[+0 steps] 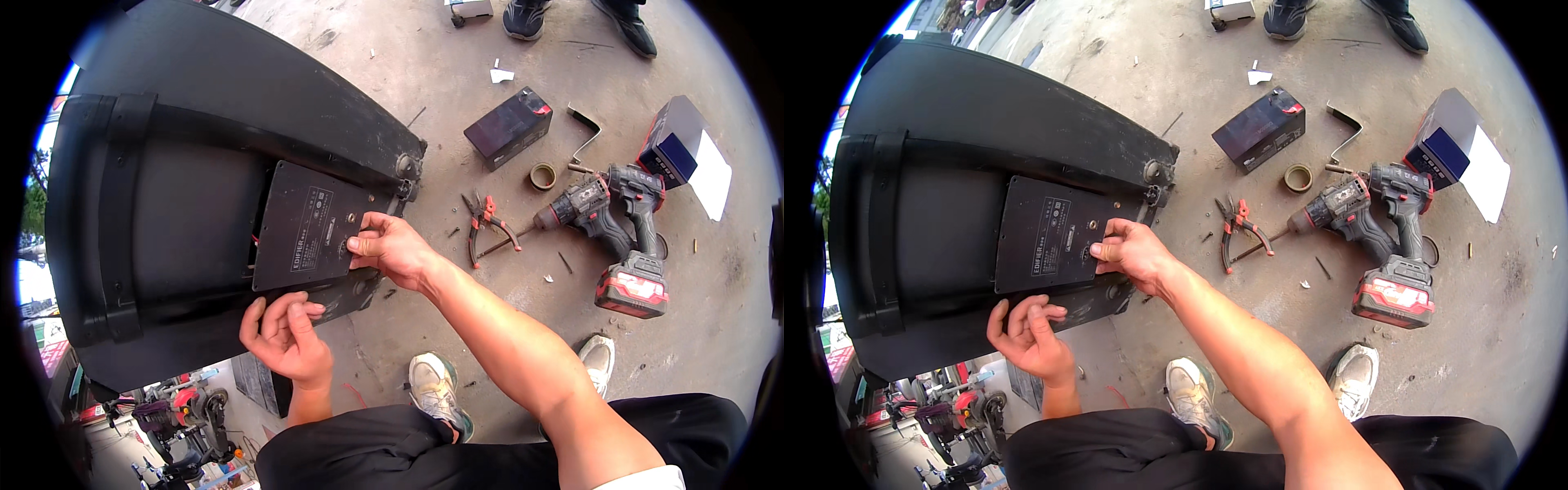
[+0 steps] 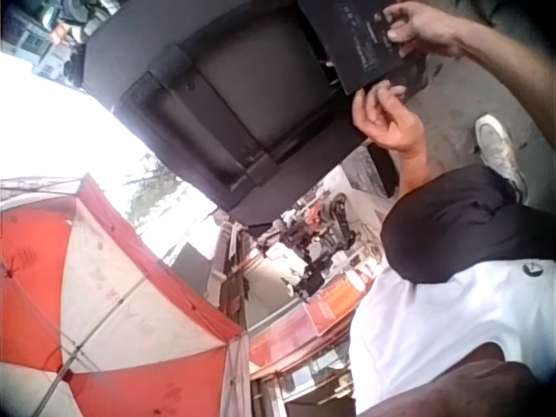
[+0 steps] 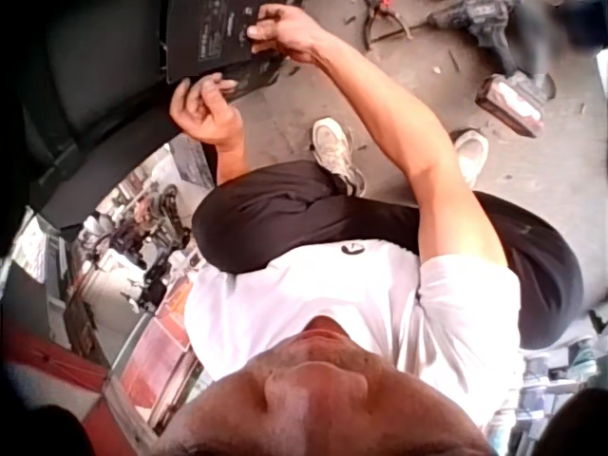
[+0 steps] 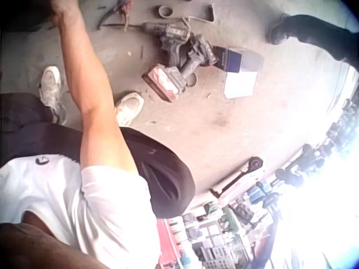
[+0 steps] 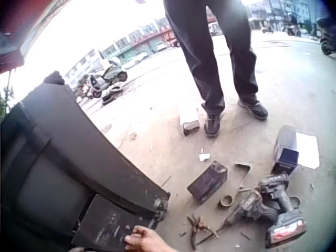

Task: The person installs a small black electronic box into a compartment on the back of a large black speaker. They connect wires to the box and then use a cordless drill to secure the box to the speaker with screws.

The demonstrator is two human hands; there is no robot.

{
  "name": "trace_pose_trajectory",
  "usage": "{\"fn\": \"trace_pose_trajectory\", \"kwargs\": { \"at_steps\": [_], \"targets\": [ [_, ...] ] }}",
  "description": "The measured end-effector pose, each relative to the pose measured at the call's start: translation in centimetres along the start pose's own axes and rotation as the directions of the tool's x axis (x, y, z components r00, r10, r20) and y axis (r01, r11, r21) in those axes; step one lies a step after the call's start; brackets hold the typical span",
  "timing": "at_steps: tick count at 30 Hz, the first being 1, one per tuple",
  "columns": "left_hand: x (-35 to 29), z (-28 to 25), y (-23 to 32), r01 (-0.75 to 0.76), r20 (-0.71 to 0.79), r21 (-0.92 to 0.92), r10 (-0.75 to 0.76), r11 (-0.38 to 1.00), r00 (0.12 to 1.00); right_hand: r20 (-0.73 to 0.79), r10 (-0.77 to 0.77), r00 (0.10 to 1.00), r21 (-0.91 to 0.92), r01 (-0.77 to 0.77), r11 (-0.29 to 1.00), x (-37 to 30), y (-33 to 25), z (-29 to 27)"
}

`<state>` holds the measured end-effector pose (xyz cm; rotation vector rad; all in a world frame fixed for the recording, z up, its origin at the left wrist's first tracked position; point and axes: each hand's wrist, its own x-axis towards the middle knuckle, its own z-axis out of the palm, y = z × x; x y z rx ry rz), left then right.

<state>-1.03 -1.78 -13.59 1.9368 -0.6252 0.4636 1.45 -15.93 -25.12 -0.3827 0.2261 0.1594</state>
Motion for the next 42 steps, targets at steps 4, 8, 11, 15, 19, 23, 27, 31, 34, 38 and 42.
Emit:
{"fn": "trace_pose_trajectory", "kwargs": {
  "at_steps": [4,8,11,15,19,23,27,31,34,38,42],
  "targets": [
    [1.9,-2.6,0.3,-0.132,0.178,0.131,0.107,0.983,0.978,-0.068,-0.023,0.997,-0.093,0.017,0.996,-0.1,-0.7,0.5],
    [5.8,-3.4,4.3,-0.506,0.470,0.370,0.313,0.779,0.825,-0.108,-0.013,0.994,-0.261,-0.016,0.965,0.2,-1.5,1.9],
    [7.6,-2.1,5.6,-0.683,0.691,0.416,0.280,0.600,0.666,-0.148,-0.051,0.988,-0.477,-0.026,0.878,-0.2,-2.2,1.5],
    [7.4,-1.4,7.0,-0.763,0.799,0.528,0.087,0.373,0.595,-0.156,-0.014,0.988,-0.783,-0.115,0.611,-1.0,-4.8,2.8],
    [7.5,0.3,7.6,-0.699,0.792,0.587,-0.109,0.409,0.601,-0.119,-0.030,0.992,-0.912,-0.097,0.398,0.3,-4.8,1.5],
    [8.1,1.7,6.9,-0.669,0.765,0.605,-0.083,0.432,0.639,-0.019,-0.200,0.980,-0.901,0.070,0.429,0.1,-4.1,1.7],
    [8.5,2.3,5.9,-0.616,0.741,0.593,-0.053,0.519,0.669,-0.079,-0.287,0.955,-0.869,0.075,0.489,-0.2,-4.7,3.8],
    [8.3,2.4,4.4,-0.703,0.780,0.529,0.054,0.475,0.624,-0.228,-0.327,0.917,-0.770,0.035,0.636,-0.3,-2.8,3.7],
    [8.4,2.7,4.7,-0.683,0.752,0.572,0.043,0.455,0.658,-0.203,-0.376,0.904,-0.762,0.095,0.641,0.0,-1.8,4.1],
    [8.3,3.1,4.9,-0.644,0.708,0.588,0.073,0.489,0.702,-0.134,-0.355,0.925,-0.792,0.115,0.600,-0.9,-2.8,4.5],
    [8.0,3.0,4.4,-0.646,0.780,0.506,0.016,0.571,0.625,-0.166,-0.317,0.934,-0.798,0.062,0.599,-0.3,-2.6,4.4]
  ]
}}
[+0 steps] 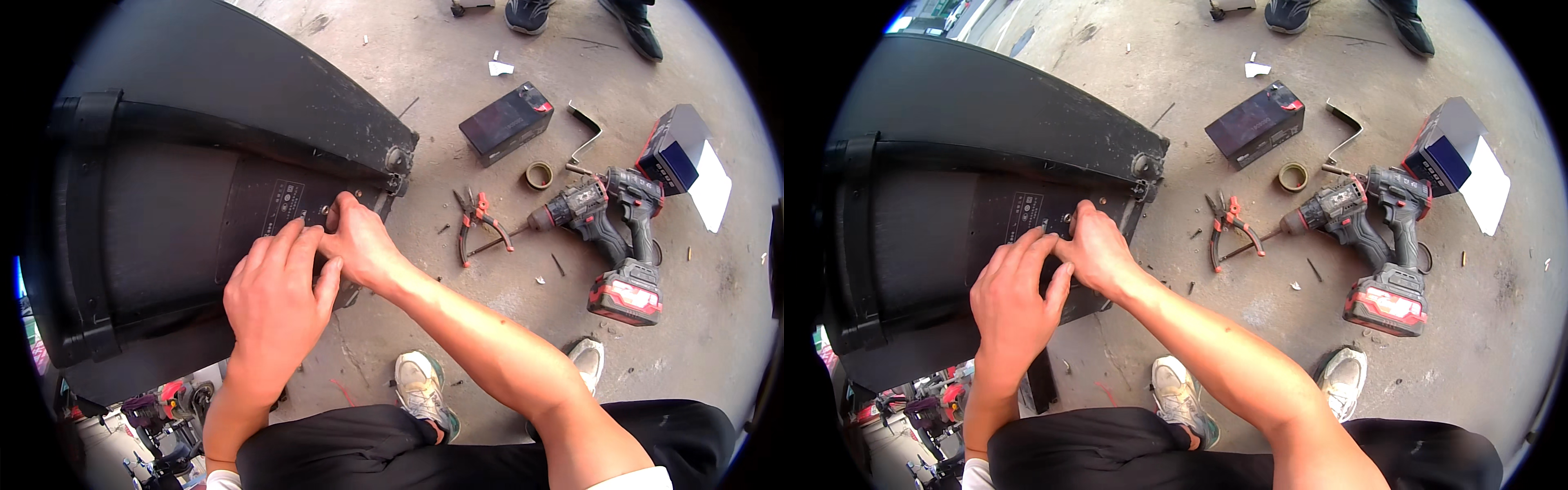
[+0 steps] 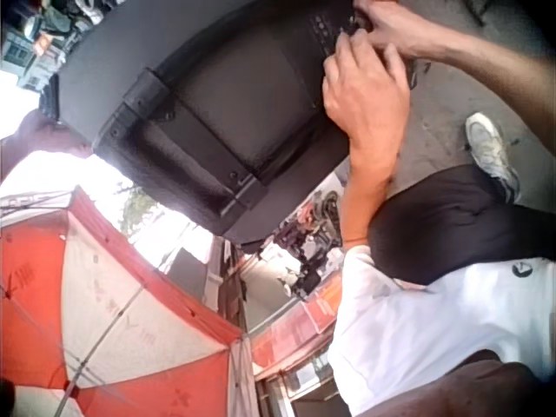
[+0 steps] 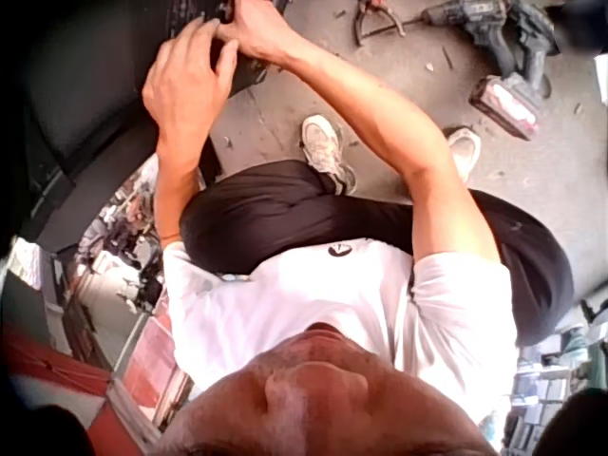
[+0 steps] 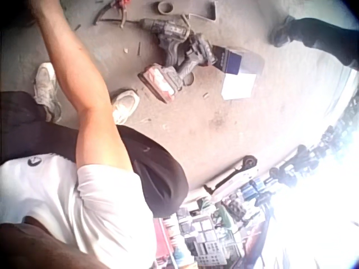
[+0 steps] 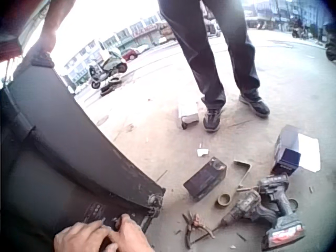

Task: The person installs a small black electronic box into a compartment on the back of a large black speaker. They connect wires to the box and then use a cordless drill to secure the box to the speaker with screws.

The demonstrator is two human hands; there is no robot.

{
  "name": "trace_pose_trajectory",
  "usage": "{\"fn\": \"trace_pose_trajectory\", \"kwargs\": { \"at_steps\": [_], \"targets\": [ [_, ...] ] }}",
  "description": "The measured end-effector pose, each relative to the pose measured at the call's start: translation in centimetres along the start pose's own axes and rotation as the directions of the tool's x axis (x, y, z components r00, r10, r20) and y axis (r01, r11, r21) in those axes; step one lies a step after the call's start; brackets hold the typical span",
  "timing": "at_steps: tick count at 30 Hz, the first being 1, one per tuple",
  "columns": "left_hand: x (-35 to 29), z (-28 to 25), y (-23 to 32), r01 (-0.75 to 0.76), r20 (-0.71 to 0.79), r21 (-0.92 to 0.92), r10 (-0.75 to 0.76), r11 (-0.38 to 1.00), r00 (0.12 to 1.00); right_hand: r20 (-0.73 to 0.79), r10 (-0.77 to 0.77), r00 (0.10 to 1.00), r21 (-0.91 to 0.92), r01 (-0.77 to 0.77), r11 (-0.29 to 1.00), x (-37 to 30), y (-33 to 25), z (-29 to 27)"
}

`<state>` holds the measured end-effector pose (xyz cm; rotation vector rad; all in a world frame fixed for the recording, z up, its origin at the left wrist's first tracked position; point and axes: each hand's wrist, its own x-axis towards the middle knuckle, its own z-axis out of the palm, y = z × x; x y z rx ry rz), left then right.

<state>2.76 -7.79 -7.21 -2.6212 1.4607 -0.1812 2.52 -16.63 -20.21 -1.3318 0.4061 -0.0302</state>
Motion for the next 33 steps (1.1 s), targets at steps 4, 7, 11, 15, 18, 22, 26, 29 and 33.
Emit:
{"fn": "trace_pose_trajectory", "kwargs": {
  "at_steps": [4,7,11,15,18,22,26,29,33],
  "targets": [
    [-1.0,2.0,0.5,0.005,0.112,-0.452,0.051,0.892,0.992,-0.012,-0.080,0.997,0.052,0.080,0.995,1.4,2.4,-1.0],
    [-2.4,4.2,0.2,0.075,0.034,-0.500,-0.066,0.863,0.997,0.057,-0.060,0.997,0.000,0.060,0.998,1.8,2.4,-1.6],
    [-2.8,5.6,0.5,0.231,0.117,-0.752,-0.220,0.618,0.968,0.140,-0.023,0.990,-0.120,0.040,0.992,1.8,2.3,-3.5],
    [-2.9,6.6,0.6,0.227,0.064,-0.833,-0.320,0.505,0.945,0.114,0.000,0.993,-0.270,0.031,0.962,1.4,1.6,-6.1],
    [-2.8,7.6,0.7,0.386,0.343,-0.841,-0.179,0.379,0.922,-0.033,-0.017,0.999,-0.479,-0.001,0.878,0.5,3.2,-11.4],
    [-5.8,13.7,2.1,0.405,0.556,-0.568,-0.029,0.716,0.831,-0.152,0.001,0.988,-0.802,-0.124,0.584,-2.2,-1.4,-20.5],
    [-8.3,21.4,2.6,0.250,0.253,-0.621,-0.112,0.743,0.961,-0.297,0.079,0.952,-0.914,-0.307,0.264,-5.8,-3.9,-29.3],
    [-7.1,22.7,2.7,0.284,0.350,-0.613,-0.068,0.737,0.934,-0.259,0.345,0.902,-0.936,-0.322,0.139,-9.5,-2.6,-32.3],
    [-7.1,23.7,1.2,0.196,0.313,-0.651,0.024,0.733,0.949,-0.315,0.280,0.907,-0.921,-0.364,0.141,-10.9,-0.3,-32.5]
  ]
}}
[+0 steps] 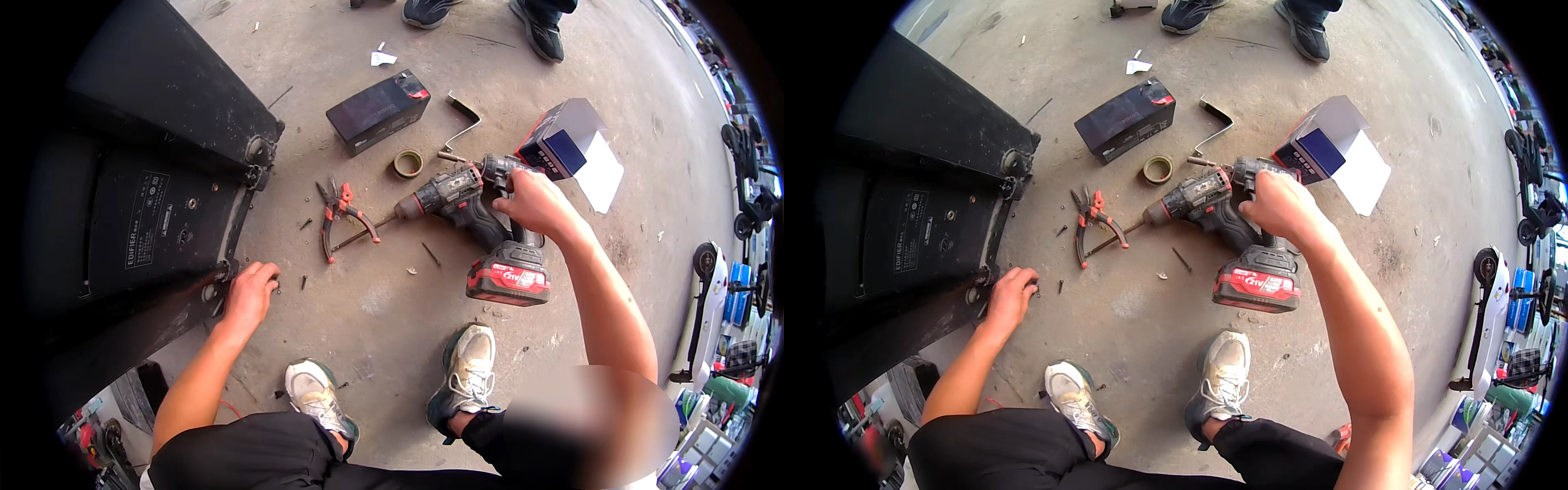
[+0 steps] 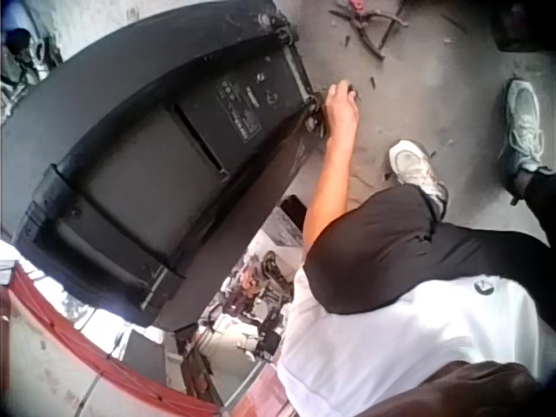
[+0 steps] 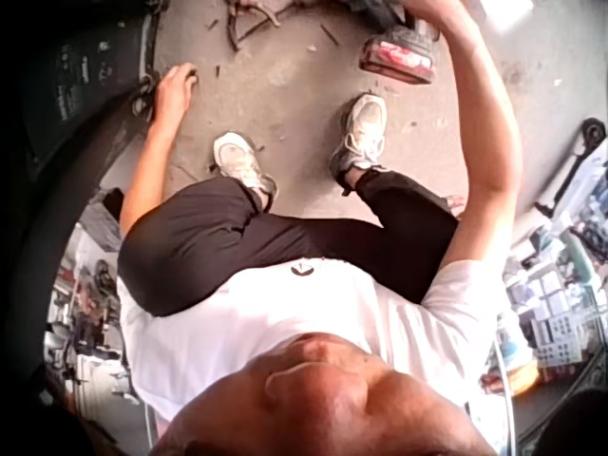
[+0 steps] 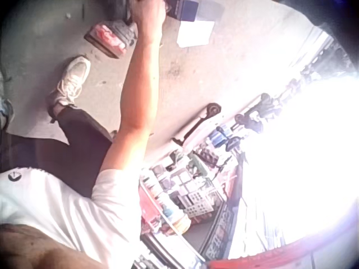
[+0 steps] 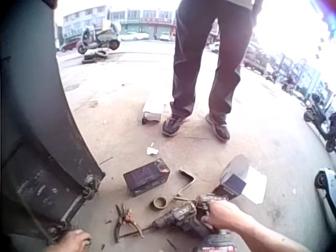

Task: The person installs a small black electronic box into a compartment on the back of a large black speaker. They connect wires to the box and then use a cordless drill to secure the box to the speaker with screws.

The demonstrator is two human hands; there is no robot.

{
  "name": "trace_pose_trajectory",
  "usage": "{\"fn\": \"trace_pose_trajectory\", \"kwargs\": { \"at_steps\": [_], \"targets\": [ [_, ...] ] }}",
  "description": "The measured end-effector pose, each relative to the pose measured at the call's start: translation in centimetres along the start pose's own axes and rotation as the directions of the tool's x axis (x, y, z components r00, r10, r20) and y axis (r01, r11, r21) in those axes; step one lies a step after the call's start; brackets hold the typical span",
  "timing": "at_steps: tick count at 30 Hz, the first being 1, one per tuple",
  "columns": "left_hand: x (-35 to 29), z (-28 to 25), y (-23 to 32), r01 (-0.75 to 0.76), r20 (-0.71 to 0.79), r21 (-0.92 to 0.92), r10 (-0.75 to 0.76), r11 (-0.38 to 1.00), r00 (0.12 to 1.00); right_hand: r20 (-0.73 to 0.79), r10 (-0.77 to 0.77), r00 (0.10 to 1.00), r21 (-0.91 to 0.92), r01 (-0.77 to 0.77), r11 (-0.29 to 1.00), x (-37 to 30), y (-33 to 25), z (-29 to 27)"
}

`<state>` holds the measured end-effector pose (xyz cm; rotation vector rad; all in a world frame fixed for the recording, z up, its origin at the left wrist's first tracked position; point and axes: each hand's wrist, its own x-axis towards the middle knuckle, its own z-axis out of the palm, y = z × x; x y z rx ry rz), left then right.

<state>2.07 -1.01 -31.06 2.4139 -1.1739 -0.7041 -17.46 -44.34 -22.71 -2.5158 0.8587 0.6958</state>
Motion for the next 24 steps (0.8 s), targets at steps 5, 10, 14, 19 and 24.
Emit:
{"fn": "trace_pose_trajectory", "kwargs": {
  "at_steps": [5,10,14,19,24],
  "targets": [
    [1.0,0.4,0.4,0.004,0.003,0.015,-0.004,1.000,1.000,-0.071,-0.130,0.989,-0.167,0.117,0.979,-1.9,-2.0,4.6],
    [0.3,-0.2,-0.6,0.021,0.030,0.018,-0.021,1.000,0.999,0.178,0.150,0.972,-0.304,-0.091,0.948,-2.2,-1.2,2.9],
    [0.1,0.6,-0.8,-0.021,0.024,0.073,0.019,0.997,1.000,0.189,0.170,0.967,-0.315,-0.104,0.943,-2.1,-0.2,3.5],
    [-0.2,0.3,0.9,0.095,-0.051,-0.011,-0.095,0.995,0.994,-0.204,0.006,0.979,0.008,-0.005,1.000,-0.4,0.5,8.7],
    [-2.2,-1.7,2.2,0.485,0.387,-0.770,-0.300,0.415,0.872,0.073,0.169,0.983,0.201,-0.181,0.963,-1.3,-2.1,4.3]
  ]
}}
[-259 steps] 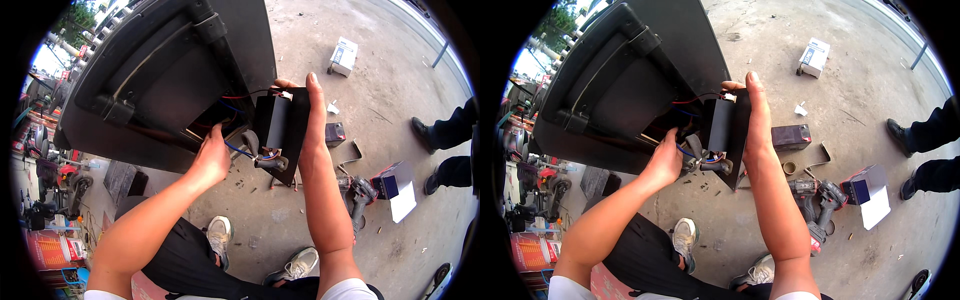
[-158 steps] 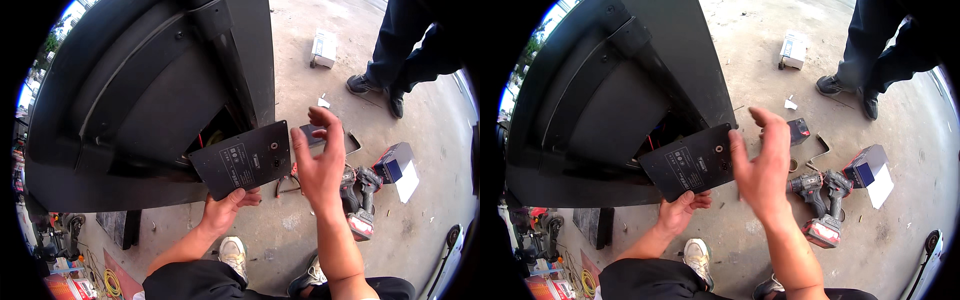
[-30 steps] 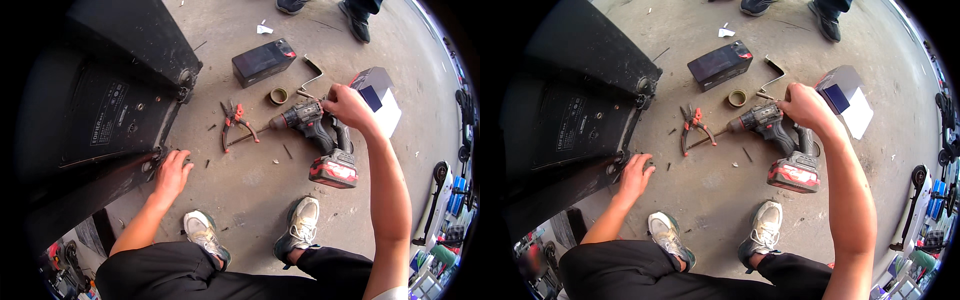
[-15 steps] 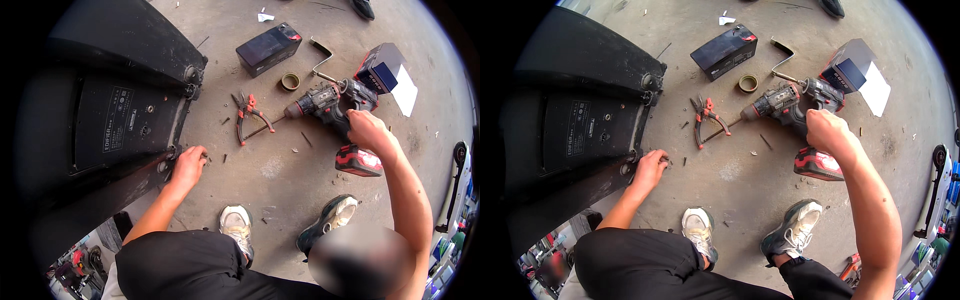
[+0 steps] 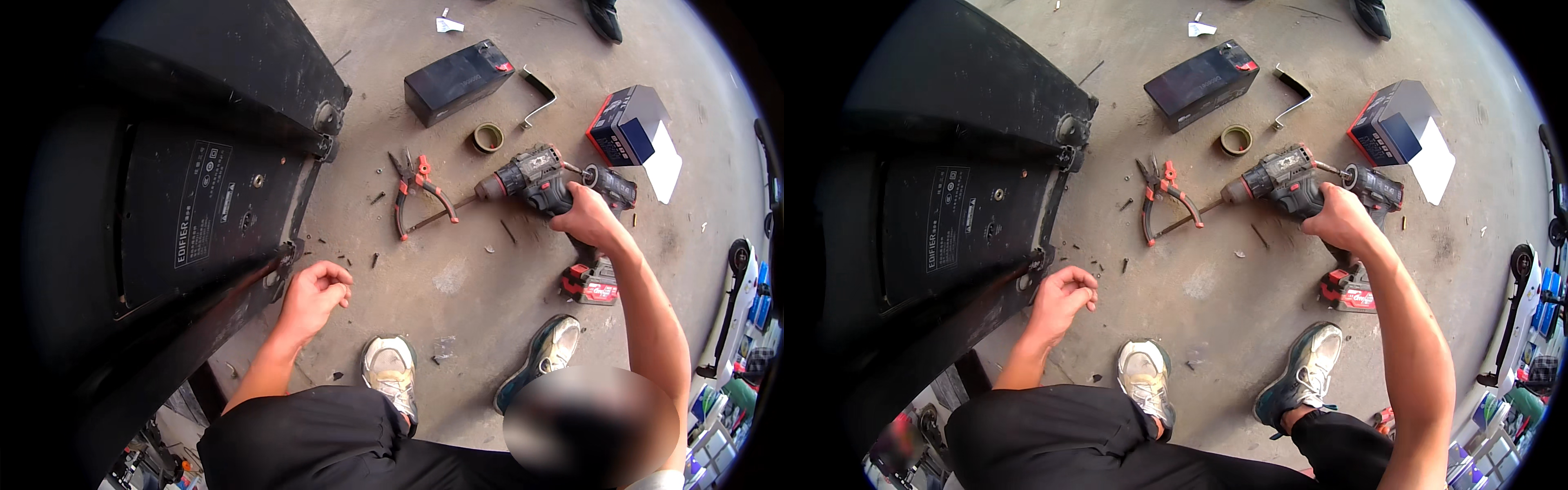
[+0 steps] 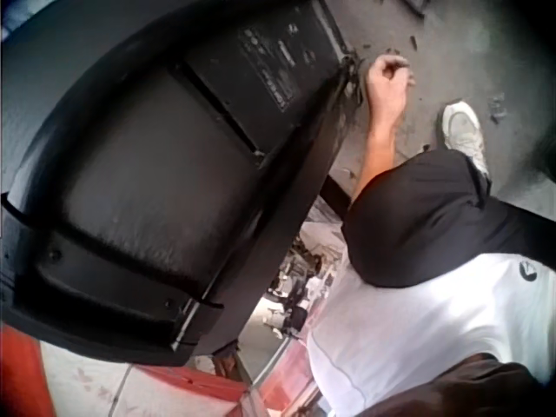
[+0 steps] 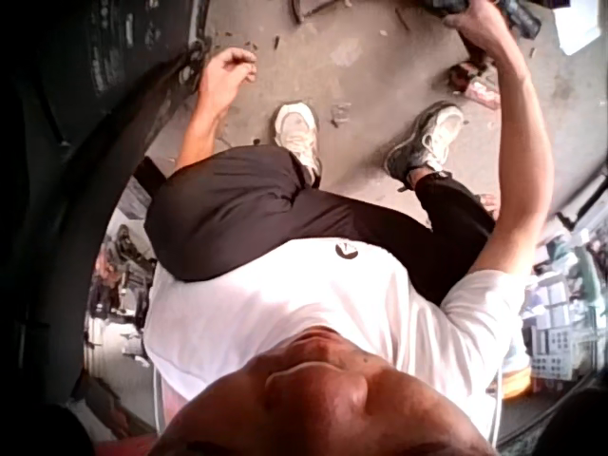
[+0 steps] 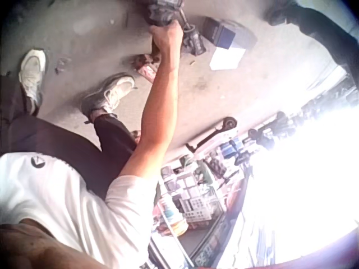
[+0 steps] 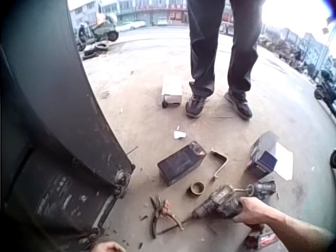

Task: The person installs a small black electronic box into a compartment on the back of a large black speaker. They connect wires to the box and then use a cordless drill to secure the box to the speaker with screws.

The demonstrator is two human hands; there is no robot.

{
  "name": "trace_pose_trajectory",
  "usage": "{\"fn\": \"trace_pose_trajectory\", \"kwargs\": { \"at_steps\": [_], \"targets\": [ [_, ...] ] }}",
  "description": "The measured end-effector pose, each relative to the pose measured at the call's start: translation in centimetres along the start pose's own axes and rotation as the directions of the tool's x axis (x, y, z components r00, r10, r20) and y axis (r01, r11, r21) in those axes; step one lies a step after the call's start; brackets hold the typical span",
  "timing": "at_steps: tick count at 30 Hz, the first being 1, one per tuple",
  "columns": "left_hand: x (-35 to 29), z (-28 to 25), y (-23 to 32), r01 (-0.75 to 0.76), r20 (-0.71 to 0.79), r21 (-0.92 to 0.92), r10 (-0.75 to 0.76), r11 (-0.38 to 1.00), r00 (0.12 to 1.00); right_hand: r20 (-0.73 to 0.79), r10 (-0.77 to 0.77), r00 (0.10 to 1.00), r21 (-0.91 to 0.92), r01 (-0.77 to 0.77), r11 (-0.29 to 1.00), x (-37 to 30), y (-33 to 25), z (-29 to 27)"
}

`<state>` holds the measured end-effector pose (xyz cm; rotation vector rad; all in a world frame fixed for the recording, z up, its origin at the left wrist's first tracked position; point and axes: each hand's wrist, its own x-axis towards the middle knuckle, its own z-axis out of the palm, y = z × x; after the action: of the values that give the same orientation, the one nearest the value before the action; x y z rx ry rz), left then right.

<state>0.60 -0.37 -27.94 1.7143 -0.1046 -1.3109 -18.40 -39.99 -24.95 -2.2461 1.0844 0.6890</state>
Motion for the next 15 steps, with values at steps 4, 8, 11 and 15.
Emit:
{"fn": "trace_pose_trajectory", "kwargs": {
  "at_steps": [4,8,11,15],
  "targets": [
    [-1.0,-0.4,-0.6,0.150,0.252,-0.546,-0.009,0.824,0.968,-0.290,-0.048,0.956,-0.258,-0.030,0.966,-4.2,-1.0,-5.6],
    [-0.8,1.1,0.0,0.213,0.371,-0.589,0.026,0.780,0.928,-0.513,-0.047,0.857,-0.097,-0.004,0.995,-9.9,2.3,-13.3],
    [1.6,4.1,2.2,0.214,0.513,-0.541,0.117,0.813,0.850,-0.411,-0.128,0.903,0.296,0.265,0.918,-14.2,5.5,-15.6],
    [1.5,4.9,5.7,0.208,0.570,-0.357,0.037,0.911,0.820,-0.303,-0.207,0.930,0.837,0.364,0.408,-10.8,-0.4,-7.9]
  ]
}}
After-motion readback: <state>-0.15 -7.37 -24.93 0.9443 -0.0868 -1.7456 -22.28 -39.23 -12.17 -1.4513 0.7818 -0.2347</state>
